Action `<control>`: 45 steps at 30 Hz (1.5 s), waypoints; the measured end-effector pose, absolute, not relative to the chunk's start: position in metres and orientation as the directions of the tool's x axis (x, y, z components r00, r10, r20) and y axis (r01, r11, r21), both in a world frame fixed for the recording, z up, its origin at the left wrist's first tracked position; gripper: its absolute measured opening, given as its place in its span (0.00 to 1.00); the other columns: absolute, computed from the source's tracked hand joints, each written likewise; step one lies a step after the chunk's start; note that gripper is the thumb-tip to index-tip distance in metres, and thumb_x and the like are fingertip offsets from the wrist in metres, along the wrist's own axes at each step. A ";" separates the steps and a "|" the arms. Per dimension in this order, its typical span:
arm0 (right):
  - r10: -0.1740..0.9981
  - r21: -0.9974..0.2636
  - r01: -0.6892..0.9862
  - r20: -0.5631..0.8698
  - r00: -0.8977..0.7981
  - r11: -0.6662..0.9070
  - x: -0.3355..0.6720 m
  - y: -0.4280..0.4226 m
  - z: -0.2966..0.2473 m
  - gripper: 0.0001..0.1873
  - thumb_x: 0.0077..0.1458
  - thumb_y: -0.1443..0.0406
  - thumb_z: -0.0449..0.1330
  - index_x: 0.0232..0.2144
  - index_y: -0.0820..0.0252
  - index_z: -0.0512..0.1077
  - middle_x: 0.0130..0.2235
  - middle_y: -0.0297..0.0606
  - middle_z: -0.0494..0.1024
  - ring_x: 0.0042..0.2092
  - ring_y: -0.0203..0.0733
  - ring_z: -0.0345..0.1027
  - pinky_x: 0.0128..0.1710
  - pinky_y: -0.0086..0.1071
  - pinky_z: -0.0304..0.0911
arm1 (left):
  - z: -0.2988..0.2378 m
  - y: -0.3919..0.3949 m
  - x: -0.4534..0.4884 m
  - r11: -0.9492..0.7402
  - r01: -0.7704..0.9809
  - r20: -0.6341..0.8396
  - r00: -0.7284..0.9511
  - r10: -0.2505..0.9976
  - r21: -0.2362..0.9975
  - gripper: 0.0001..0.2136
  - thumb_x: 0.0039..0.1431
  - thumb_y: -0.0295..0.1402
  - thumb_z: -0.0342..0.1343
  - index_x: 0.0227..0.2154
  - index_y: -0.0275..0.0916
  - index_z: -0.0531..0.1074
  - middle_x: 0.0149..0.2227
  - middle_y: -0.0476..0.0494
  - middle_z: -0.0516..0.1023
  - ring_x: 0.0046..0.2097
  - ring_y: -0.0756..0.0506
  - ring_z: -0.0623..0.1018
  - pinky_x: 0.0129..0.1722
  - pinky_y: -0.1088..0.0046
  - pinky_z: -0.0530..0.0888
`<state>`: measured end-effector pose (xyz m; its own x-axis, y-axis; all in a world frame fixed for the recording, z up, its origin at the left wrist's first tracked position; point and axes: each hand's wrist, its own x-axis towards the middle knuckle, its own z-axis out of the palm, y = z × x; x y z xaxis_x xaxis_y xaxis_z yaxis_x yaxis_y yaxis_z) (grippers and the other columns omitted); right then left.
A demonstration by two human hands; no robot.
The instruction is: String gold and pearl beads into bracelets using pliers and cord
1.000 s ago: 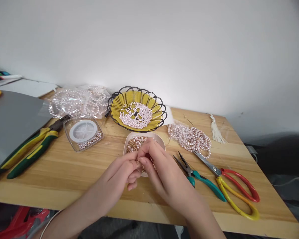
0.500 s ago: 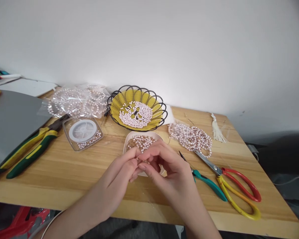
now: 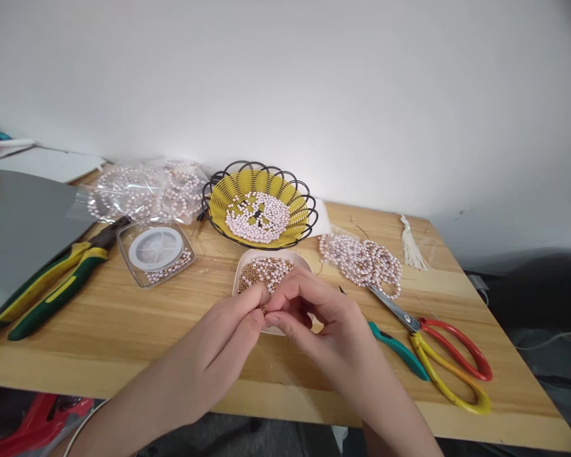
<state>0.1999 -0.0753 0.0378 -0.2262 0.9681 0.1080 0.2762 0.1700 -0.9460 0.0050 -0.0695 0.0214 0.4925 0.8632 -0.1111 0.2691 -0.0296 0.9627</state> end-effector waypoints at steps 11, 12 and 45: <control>0.922 -0.894 0.408 0.013 -0.387 0.183 0.205 -0.081 0.054 0.09 0.71 0.68 0.51 0.35 0.55 0.62 0.37 0.33 0.69 0.38 0.38 0.64 0.37 0.33 0.60 | 0.039 -0.058 0.016 -0.176 0.296 -0.023 0.564 0.825 0.939 0.14 0.71 0.30 0.42 0.27 0.42 0.59 0.26 0.54 0.65 0.29 0.49 0.67 0.29 0.73 0.63; 0.916 -0.887 0.421 0.004 -0.401 0.188 0.206 -0.080 0.055 0.09 0.70 0.69 0.51 0.35 0.55 0.62 0.37 0.33 0.69 0.38 0.38 0.64 0.37 0.33 0.60 | 0.040 -0.057 0.017 -0.171 0.282 -0.019 0.563 0.826 0.944 0.14 0.71 0.29 0.42 0.27 0.42 0.58 0.26 0.54 0.64 0.29 0.49 0.66 0.29 0.73 0.62; 0.942 -0.979 0.154 -0.176 -0.286 -0.136 0.230 -0.084 0.051 0.11 0.71 0.55 0.54 0.42 0.55 0.68 0.35 0.32 0.71 0.37 0.36 0.69 0.40 0.28 0.63 | 0.026 -0.060 0.016 0.154 0.035 -0.139 0.657 0.741 0.987 0.20 0.75 0.45 0.44 0.27 0.40 0.61 0.24 0.55 0.58 0.26 0.51 0.56 0.26 0.72 0.55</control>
<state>0.2300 -0.0835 0.0508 -0.2858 0.9421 -0.1755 0.1542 -0.1356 -0.9787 0.0162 -0.0604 0.0257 0.6566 0.7412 -0.1393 0.0353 0.1543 0.9874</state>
